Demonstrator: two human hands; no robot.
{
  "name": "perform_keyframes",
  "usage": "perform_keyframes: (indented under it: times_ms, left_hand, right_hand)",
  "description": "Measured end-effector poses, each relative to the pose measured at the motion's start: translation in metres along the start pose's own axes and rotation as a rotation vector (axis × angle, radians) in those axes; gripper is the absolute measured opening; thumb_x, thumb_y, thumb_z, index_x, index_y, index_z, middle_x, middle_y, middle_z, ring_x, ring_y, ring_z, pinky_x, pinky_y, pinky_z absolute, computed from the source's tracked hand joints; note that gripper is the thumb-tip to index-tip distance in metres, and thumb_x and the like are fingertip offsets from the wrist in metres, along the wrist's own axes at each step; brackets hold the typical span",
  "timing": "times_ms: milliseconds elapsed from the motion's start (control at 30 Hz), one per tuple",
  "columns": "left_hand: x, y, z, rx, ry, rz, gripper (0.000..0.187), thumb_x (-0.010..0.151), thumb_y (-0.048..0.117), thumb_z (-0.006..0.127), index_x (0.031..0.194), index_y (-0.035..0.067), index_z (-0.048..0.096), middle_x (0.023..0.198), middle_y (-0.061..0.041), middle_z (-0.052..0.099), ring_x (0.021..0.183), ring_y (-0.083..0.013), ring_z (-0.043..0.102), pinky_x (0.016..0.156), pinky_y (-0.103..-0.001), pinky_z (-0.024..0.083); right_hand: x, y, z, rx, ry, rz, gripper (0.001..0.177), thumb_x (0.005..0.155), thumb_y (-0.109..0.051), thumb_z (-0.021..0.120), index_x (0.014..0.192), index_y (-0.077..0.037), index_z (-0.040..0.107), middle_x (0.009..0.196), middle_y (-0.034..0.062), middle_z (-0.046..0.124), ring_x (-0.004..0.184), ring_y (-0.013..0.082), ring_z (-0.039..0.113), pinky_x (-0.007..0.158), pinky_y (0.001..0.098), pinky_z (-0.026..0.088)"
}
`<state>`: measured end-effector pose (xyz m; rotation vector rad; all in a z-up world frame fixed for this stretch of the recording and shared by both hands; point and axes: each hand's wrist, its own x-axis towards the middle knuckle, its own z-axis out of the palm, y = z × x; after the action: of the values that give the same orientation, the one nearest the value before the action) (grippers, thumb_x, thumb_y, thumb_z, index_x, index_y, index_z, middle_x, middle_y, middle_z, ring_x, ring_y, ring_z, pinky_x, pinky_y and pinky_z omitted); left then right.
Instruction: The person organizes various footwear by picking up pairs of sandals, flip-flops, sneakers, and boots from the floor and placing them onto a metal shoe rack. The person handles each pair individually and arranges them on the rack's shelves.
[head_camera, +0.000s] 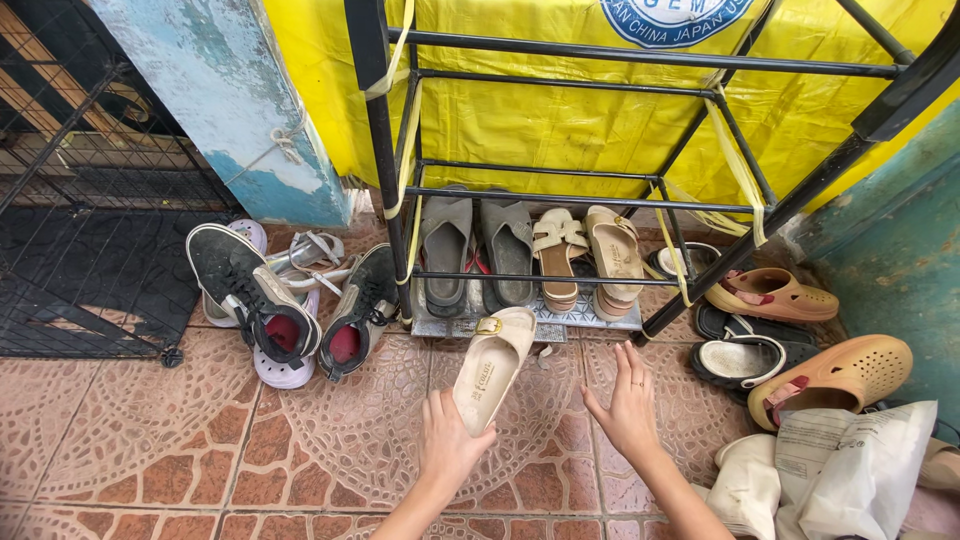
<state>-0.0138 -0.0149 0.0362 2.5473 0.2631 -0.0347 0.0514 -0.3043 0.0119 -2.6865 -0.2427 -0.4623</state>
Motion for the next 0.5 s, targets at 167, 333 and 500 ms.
perform_keyframes:
  times_ms: [167,333,500]
  left_hand:
    - [0.009,0.022,0.006,-0.023,-0.040,-0.027,0.085,0.068,0.043,0.085,0.127,-0.004,0.046,0.119,-0.015,0.048,0.117,-0.0309,0.048,0.101,-0.043,0.047]
    - [0.025,0.042,0.015,-0.053,-0.024,-0.006,0.084,0.069,0.042,0.086,0.126,-0.005,0.047,0.121,-0.017,0.047,0.118,-0.0318,0.047,0.100,-0.046,0.047]
    - [0.041,0.055,0.024,-0.051,0.011,0.021,0.083,0.069,0.041,0.086,0.124,-0.007,0.047,0.120,-0.019,0.047,0.118,-0.0328,0.047,0.102,-0.045,0.047]
  right_hand:
    - [-0.006,0.009,-0.007,-0.020,0.005,0.023,0.096,0.078,-0.038,0.078,0.148,0.005,0.030,0.154,0.0268,0.033,0.137,0.0454,0.037,0.114,0.0538,0.032]
    - [-0.009,0.019,-0.013,-0.016,0.051,0.026,0.096,0.078,-0.038,0.077,0.148,0.007,0.032,0.152,0.0276,0.036,0.137,0.0450,0.038,0.114,0.0532,0.032]
    - [-0.013,0.026,-0.017,-0.010,0.054,0.039,0.094,0.079,-0.038,0.077,0.147,0.009,0.033,0.152,0.0279,0.037,0.136,0.0441,0.039,0.115,0.0524,0.032]
